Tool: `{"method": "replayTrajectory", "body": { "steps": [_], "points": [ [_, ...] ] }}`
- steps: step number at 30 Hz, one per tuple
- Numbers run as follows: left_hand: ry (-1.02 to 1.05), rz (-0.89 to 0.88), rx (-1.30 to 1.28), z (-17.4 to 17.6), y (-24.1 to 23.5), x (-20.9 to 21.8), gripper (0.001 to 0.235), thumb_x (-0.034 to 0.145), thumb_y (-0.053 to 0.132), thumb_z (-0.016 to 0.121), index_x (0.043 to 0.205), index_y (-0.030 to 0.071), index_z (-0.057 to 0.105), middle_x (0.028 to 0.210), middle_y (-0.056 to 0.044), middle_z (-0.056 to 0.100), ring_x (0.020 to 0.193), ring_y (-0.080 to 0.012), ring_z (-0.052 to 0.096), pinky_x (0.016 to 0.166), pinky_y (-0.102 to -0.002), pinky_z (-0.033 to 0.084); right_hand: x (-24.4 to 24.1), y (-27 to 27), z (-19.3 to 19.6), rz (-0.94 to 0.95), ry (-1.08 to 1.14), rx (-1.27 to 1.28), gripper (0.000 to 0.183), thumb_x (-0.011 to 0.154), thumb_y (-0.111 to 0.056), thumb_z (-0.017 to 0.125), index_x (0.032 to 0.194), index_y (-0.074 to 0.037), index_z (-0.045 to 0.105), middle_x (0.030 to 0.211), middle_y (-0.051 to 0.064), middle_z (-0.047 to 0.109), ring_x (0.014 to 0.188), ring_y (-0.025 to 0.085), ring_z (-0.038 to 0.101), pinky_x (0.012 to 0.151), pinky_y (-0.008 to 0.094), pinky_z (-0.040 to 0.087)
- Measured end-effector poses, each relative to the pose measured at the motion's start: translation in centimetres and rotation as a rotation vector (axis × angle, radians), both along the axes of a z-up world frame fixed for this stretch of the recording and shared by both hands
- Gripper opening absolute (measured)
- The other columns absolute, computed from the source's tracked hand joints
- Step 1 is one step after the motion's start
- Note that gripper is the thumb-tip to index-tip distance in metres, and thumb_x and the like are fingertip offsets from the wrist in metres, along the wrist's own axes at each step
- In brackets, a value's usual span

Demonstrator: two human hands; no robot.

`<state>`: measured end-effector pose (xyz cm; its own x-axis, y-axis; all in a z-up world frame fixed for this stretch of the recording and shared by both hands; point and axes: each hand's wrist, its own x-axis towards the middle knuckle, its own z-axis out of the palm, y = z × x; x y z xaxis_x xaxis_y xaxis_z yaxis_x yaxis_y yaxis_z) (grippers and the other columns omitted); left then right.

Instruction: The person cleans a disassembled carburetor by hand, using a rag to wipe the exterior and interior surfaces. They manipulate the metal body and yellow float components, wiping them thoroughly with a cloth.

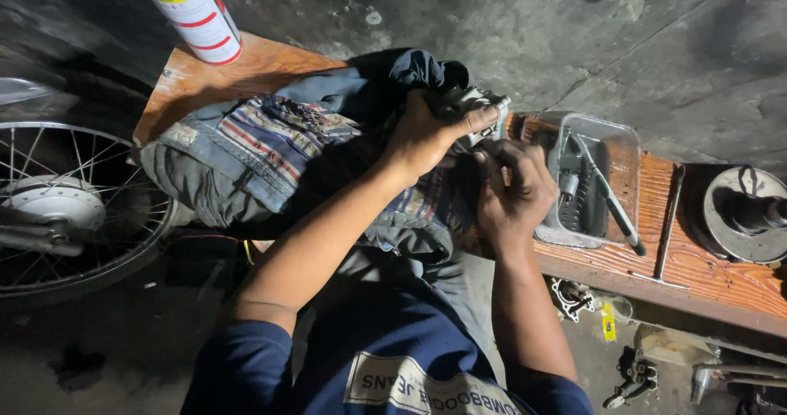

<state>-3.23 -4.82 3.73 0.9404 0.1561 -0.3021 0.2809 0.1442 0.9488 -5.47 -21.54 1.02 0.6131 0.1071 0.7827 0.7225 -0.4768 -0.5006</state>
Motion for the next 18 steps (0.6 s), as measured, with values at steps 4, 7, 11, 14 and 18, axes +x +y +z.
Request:
{"method": "replayTrajectory", "body": {
  "steps": [4, 7, 11, 14, 18],
  "points": [
    [-0.011, 0.003, -0.011, 0.4, -0.1, -0.1, 0.113, 0.061, 0.06, 0.087, 0.135, -0.011, 0.042, 0.126, -0.032, 0.062, 0.109, -0.0435, 0.071, 0.074, -0.046, 0.068, 0.0, 0.1, 0.0, -0.014, -0.021, 0.008, 0.014, 0.09, -0.005, 0.089, 0.095, -0.004, 0.076, 0.079, 0.01, 0.065, 0.074, 0.036, 0.069, 0.071, 0.041, 0.055],
    [0.024, -0.006, 0.007, 1.6, -0.1, -1.0, 0.113, 0.059, 0.061, 0.085, 0.135, -0.009, 0.042, 0.127, -0.032, 0.062, 0.109, -0.0417, 0.071, 0.074, -0.044, 0.069, -0.1, 0.1, -0.1, -0.048, -0.051, -0.028, 0.013, 0.091, -0.009, 0.089, 0.094, -0.006, 0.076, 0.08, 0.008, 0.065, 0.074, 0.035, 0.07, 0.071, 0.04, 0.055],
    [0.018, -0.031, 0.029, 1.6, 0.0, -1.1, 0.111, 0.06, 0.063, 0.084, 0.135, -0.008, 0.043, 0.127, -0.03, 0.063, 0.109, -0.0402, 0.072, 0.074, -0.041, 0.069, -0.1, 0.1, -0.1, -0.051, -0.076, -0.041, 0.012, 0.09, -0.006, 0.088, 0.094, -0.006, 0.077, 0.081, 0.008, 0.066, 0.074, 0.034, 0.07, 0.071, 0.04, 0.056],
    [0.021, -0.05, 0.033, 0.9, 0.1, -0.6, 0.11, 0.06, 0.062, 0.084, 0.135, -0.008, 0.043, 0.127, -0.03, 0.063, 0.11, -0.0398, 0.071, 0.073, -0.04, 0.069, -0.2, 0.2, 0.1, -0.027, -0.084, -0.021, 0.01, 0.091, -0.003, 0.087, 0.095, -0.006, 0.077, 0.082, 0.008, 0.067, 0.074, 0.034, 0.07, 0.07, 0.04, 0.056],
    [0.034, -0.042, 0.033, 3.1, 0.0, -1.8, 0.114, 0.057, 0.063, 0.083, 0.135, -0.009, 0.042, 0.128, -0.032, 0.063, 0.112, -0.0413, 0.071, 0.076, -0.041, 0.069, -0.1, 0.1, 0.2, -0.017, -0.132, -0.083, 0.014, 0.088, 0.005, 0.085, 0.097, -0.003, 0.078, 0.085, 0.011, 0.069, 0.076, 0.036, 0.07, 0.068, 0.043, 0.057]
  ]
}}
